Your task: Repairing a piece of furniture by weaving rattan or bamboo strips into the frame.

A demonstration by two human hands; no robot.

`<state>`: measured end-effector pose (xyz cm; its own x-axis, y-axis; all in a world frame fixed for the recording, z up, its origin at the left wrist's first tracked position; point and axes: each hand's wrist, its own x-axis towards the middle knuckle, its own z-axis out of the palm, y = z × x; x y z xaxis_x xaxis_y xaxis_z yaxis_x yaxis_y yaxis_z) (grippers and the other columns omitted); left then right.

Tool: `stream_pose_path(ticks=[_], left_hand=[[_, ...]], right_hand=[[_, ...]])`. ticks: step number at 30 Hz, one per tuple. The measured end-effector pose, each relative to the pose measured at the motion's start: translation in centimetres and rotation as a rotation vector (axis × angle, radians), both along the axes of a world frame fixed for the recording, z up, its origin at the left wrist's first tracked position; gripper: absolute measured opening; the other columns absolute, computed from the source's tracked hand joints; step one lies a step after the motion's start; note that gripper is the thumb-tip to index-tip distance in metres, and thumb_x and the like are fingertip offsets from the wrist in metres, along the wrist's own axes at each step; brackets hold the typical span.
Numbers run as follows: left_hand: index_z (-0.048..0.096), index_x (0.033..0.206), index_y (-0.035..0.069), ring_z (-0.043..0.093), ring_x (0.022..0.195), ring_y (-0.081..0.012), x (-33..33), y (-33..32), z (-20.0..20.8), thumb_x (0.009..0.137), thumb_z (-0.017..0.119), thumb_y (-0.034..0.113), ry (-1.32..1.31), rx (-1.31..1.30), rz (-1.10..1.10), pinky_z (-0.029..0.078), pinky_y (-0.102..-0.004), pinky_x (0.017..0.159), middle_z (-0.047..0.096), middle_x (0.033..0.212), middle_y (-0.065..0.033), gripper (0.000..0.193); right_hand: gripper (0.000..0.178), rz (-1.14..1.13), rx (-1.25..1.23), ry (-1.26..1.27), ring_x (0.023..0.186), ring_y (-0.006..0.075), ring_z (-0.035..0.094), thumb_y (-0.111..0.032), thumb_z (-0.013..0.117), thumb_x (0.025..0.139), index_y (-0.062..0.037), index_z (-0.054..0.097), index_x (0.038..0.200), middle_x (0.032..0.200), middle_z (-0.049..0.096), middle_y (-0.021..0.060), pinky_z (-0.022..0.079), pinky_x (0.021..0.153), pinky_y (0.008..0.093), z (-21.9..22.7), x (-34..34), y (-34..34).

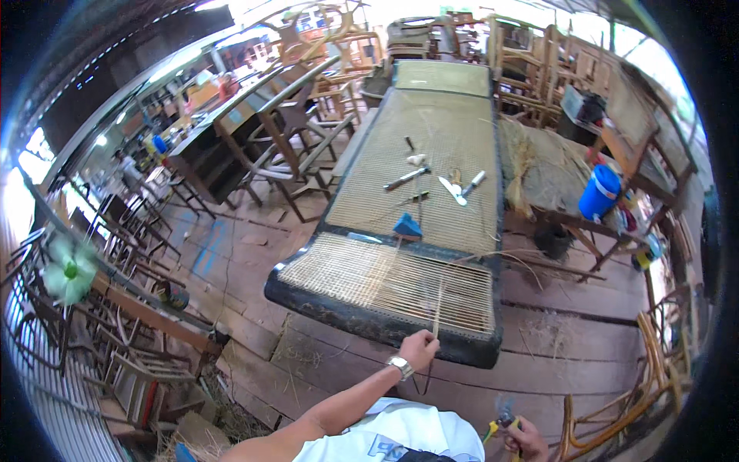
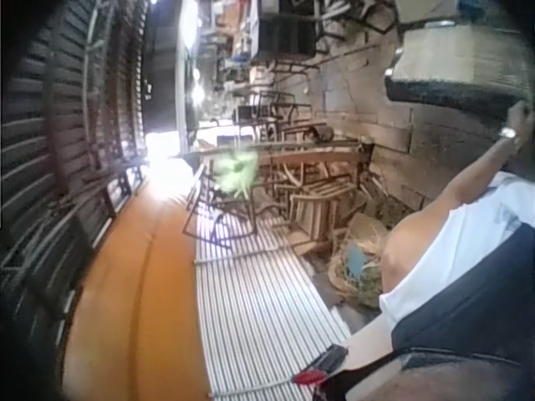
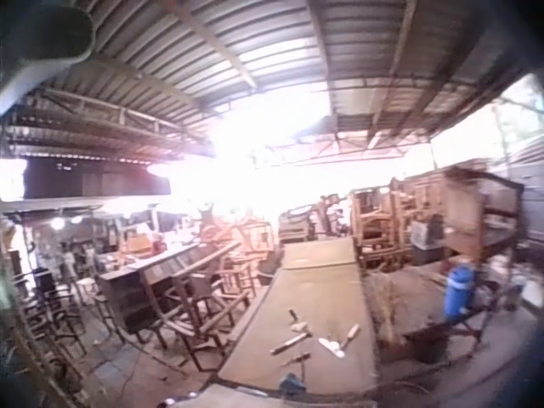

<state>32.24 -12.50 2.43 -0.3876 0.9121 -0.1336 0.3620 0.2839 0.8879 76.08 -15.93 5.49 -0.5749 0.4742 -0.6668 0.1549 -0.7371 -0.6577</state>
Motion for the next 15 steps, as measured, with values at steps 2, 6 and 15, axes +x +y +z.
stream_pose_path(ticks=[2, 6, 15], left_hand=[[0.074, 0.093, 0.005, 0.070, 0.085, -0.0366, -0.2, -0.6, 0.4, 0.088, 0.070, 0.029, 0.043, -0.015, 0.042, 0.055, -0.0444, 0.078, 0.072, 0.087, -0.0208, 0.025], [0.076, 0.087, 0.004, 0.062, 0.089, -0.0324, -0.8, 0.8, 2.2, 0.083, 0.072, 0.026, 0.325, 0.093, -0.170, 0.051, -0.0429, 0.078, 0.068, 0.083, -0.0155, 0.023], [0.075, 0.092, 0.004, 0.065, 0.088, -0.0236, -1.2, 4.0, 2.6, 0.082, 0.080, 0.026, 0.103, 0.162, -0.286, 0.054, -0.0355, 0.076, 0.069, 0.097, -0.0109, 0.025]], right_hand=[[0.031, 0.054, -0.068, 0.049, 0.068, 0.0128, 0.056, -0.020, 0.066, 0.098, -0.0045, 0.057, 0.124, 0.105, 0.066, 0.0082, 0.047, 0.062, 0.0303, -0.9, -0.9, 2.4], [0.031, 0.030, -0.054, 0.156, 0.086, 0.0203, 0.066, -0.017, 0.067, 0.097, -0.0020, 0.056, 0.121, 0.103, 0.066, 0.0105, 0.054, 0.080, 0.0395, 0.0, -2.1, 2.4], [0.040, -0.107, -0.248, 0.570, 0.127, 0.0324, 0.057, -0.011, 0.061, 0.093, -0.0007, 0.048, 0.130, 0.140, 0.054, 0.0258, 0.042, 0.111, 0.0510, 1.8, -3.0, 1.6]])
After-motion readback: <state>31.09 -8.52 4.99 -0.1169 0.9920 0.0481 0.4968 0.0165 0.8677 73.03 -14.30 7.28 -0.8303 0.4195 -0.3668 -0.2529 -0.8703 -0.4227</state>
